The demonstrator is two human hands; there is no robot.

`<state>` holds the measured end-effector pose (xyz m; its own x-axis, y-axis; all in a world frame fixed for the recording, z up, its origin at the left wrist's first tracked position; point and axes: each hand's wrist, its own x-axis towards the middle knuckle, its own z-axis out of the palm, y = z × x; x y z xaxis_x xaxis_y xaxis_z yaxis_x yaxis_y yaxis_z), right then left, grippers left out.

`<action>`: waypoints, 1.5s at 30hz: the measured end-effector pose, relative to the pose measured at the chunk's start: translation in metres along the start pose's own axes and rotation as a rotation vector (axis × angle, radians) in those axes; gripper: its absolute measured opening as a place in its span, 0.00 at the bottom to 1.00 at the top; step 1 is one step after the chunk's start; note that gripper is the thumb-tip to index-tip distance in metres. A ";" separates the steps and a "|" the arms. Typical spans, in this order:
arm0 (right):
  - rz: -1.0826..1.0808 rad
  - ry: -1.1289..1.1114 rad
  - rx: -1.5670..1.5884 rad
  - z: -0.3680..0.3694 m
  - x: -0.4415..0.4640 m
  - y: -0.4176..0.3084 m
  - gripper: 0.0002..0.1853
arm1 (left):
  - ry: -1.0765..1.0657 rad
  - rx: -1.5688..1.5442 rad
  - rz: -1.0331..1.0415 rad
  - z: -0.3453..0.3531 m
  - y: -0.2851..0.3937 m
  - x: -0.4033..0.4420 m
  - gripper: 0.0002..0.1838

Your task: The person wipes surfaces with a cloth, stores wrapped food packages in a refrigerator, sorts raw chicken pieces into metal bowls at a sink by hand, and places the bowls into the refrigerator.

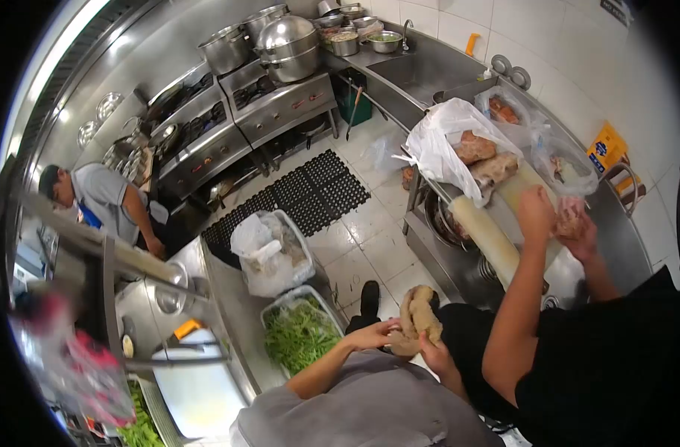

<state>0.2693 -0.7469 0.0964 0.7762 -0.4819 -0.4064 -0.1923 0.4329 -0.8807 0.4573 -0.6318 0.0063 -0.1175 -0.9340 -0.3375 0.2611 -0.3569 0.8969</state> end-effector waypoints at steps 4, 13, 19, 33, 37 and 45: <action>0.002 0.104 -0.005 -0.002 0.073 -0.027 0.22 | -0.444 0.288 0.037 -0.113 -0.006 0.053 0.22; -0.127 -0.060 -0.086 0.052 0.295 -0.131 0.22 | -0.197 0.340 0.053 -0.252 0.196 0.125 0.29; -0.320 0.081 -0.048 0.071 0.452 -0.227 0.21 | 0.020 0.465 0.251 -0.385 0.288 0.152 0.22; 0.417 -0.367 0.521 0.167 0.734 -0.300 0.30 | 0.891 -0.068 0.303 -0.563 0.412 0.177 0.26; 0.257 -0.453 0.326 0.228 0.822 -0.284 0.23 | 1.237 0.104 0.282 -0.637 0.423 0.175 0.35; -0.156 -0.784 -0.713 0.291 0.945 -0.430 0.27 | 0.864 -0.911 0.329 -0.808 0.435 0.170 0.21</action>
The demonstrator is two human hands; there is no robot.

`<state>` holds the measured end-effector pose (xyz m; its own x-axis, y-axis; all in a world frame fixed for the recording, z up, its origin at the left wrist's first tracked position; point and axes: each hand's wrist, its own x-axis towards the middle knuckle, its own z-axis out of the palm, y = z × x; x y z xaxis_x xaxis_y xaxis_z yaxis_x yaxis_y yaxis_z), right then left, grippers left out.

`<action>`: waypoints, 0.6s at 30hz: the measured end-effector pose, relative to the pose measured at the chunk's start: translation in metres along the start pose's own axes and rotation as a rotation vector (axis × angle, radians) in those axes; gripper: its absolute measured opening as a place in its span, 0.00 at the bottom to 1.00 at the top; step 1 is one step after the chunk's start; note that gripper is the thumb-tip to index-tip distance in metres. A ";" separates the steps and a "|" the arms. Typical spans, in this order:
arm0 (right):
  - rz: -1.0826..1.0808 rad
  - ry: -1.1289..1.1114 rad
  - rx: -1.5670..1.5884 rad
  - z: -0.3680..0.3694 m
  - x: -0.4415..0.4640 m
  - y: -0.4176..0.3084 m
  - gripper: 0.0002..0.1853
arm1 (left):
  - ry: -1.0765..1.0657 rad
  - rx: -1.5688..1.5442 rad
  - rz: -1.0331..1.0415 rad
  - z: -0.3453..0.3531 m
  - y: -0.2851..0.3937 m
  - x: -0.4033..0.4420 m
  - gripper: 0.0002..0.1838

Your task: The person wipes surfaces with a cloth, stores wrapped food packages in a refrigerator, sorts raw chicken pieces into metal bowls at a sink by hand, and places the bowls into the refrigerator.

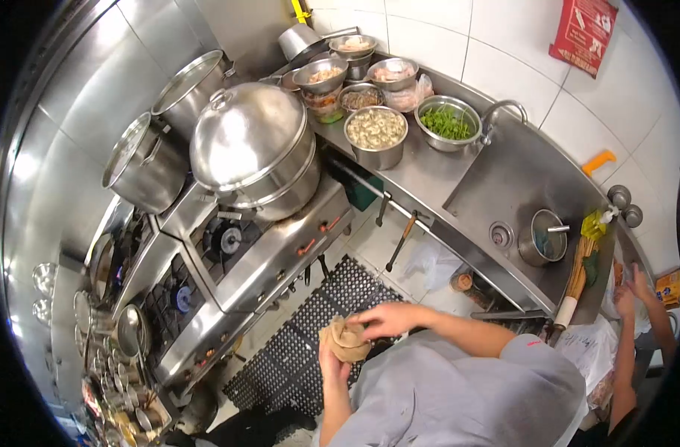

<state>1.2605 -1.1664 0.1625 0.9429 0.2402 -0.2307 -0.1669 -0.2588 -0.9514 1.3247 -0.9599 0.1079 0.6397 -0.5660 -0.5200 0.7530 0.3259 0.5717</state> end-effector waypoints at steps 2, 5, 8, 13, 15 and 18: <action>-0.119 0.316 -0.008 -0.056 0.016 0.027 0.21 | 0.083 0.085 0.020 0.002 0.024 0.034 0.18; -0.036 0.736 0.316 -0.164 0.016 0.017 0.18 | 0.009 0.162 0.170 -0.005 0.052 0.074 0.15; -0.047 1.062 0.182 -0.272 0.013 -0.005 0.19 | -0.103 0.270 0.266 0.011 0.073 0.101 0.14; 0.096 1.398 0.073 -0.461 0.039 0.034 0.24 | 0.043 0.449 0.295 0.038 0.092 0.137 0.11; 0.182 1.415 0.103 -0.503 0.055 0.032 0.25 | 0.109 0.470 0.298 0.060 0.097 0.149 0.11; 0.313 1.276 0.224 -0.558 0.073 0.040 0.20 | -0.003 0.560 0.301 0.090 0.109 0.171 0.12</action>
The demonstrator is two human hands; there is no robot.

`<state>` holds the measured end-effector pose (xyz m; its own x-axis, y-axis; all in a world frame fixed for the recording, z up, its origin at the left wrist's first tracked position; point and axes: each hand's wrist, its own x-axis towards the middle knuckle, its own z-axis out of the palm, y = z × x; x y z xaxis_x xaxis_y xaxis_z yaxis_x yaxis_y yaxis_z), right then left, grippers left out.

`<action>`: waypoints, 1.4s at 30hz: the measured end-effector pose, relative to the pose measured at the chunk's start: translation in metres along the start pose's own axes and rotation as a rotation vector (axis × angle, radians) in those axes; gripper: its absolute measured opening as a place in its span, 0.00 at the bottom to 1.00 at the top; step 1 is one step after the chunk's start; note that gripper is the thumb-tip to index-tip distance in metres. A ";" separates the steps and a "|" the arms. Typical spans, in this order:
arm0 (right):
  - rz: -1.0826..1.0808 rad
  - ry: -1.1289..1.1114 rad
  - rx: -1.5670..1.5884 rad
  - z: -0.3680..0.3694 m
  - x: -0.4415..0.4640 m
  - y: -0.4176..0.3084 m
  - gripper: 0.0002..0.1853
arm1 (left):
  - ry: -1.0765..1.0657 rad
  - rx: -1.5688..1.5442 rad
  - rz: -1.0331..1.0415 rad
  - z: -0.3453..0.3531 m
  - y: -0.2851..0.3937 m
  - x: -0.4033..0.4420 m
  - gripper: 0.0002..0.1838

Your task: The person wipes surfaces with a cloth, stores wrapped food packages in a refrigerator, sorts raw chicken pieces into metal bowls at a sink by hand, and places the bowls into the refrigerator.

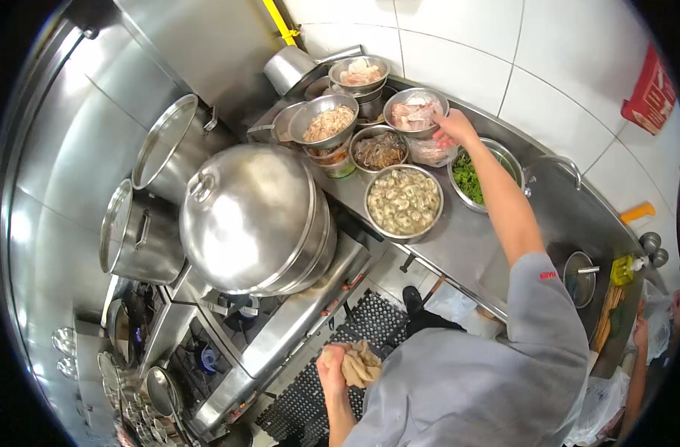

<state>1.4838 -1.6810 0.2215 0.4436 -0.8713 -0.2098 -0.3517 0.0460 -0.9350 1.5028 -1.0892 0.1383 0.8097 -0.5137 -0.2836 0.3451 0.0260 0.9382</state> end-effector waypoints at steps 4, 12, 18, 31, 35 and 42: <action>0.043 -0.118 0.085 -0.017 0.061 0.000 0.10 | -0.174 -0.007 0.170 0.084 0.071 0.034 0.19; -0.235 -0.205 -0.088 -0.075 -0.012 -0.110 0.11 | -0.504 0.204 0.085 0.213 0.139 0.124 0.20; -0.550 -0.443 -0.344 -0.056 -0.099 -0.085 0.12 | -0.251 -0.048 0.058 0.249 0.135 0.153 0.20; -0.479 -0.260 -1.313 0.020 0.052 0.024 0.59 | 0.171 -0.142 -0.009 0.193 0.116 0.107 0.25; -0.362 -0.344 -1.150 0.010 0.063 0.013 0.55 | 0.209 -0.168 0.010 0.185 0.116 0.090 0.26; -0.101 -0.351 -0.556 -0.041 0.123 -0.021 0.34 | 0.197 -0.200 0.037 0.178 0.117 0.078 0.26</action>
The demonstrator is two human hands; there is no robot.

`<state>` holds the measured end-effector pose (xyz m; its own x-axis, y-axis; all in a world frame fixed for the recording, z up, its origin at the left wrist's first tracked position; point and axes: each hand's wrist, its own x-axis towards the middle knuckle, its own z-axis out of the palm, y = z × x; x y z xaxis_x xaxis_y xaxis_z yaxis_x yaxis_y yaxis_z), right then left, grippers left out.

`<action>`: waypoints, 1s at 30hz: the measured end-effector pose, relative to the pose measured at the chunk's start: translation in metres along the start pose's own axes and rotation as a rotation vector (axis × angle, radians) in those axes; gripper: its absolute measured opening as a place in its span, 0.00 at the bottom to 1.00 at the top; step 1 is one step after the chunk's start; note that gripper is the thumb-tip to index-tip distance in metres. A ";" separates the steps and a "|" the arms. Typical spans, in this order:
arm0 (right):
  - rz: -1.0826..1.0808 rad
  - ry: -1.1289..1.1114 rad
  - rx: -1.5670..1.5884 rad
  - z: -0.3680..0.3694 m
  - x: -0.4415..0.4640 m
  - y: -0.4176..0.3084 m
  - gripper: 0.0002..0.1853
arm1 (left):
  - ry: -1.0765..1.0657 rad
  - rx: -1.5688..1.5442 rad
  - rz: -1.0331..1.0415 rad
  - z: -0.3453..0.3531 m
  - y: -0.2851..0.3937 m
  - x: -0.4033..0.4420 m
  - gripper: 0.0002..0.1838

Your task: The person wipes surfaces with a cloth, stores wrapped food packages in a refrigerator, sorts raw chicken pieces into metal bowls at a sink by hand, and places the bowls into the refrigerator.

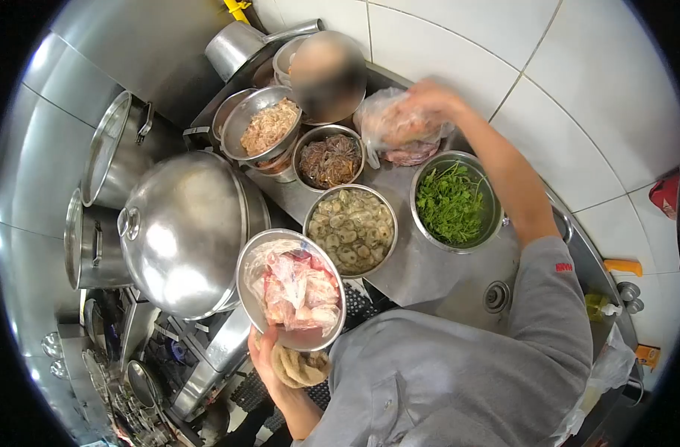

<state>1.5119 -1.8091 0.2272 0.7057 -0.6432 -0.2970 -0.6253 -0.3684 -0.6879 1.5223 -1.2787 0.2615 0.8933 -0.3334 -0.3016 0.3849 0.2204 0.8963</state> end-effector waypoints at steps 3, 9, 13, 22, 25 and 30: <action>-0.092 0.164 0.259 -0.029 -0.013 0.014 0.32 | 0.043 0.027 0.005 0.002 0.001 0.001 0.27; -0.314 0.195 -0.033 -0.066 -0.061 -0.018 0.30 | -0.002 0.044 -0.020 -0.003 0.002 0.012 0.25; -0.339 0.216 -0.391 -0.040 -0.057 -0.031 0.30 | -0.037 -0.010 -0.031 0.005 0.005 0.023 0.24; -0.071 0.134 -0.264 0.021 -0.018 0.050 0.23 | 0.027 0.016 -0.069 0.013 -0.001 0.034 0.23; 0.051 0.127 -0.417 0.062 -0.026 0.066 0.23 | 0.056 0.018 -0.082 0.017 0.001 0.038 0.23; 0.060 0.074 -0.303 0.062 0.008 0.087 0.23 | 0.083 0.000 -0.107 0.004 -0.014 0.048 0.21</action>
<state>1.4835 -1.8042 0.1238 0.6456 -0.7126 -0.2746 -0.7436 -0.5048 -0.4385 1.5585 -1.3012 0.2354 0.8631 -0.2780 -0.4216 0.4793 0.1877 0.8573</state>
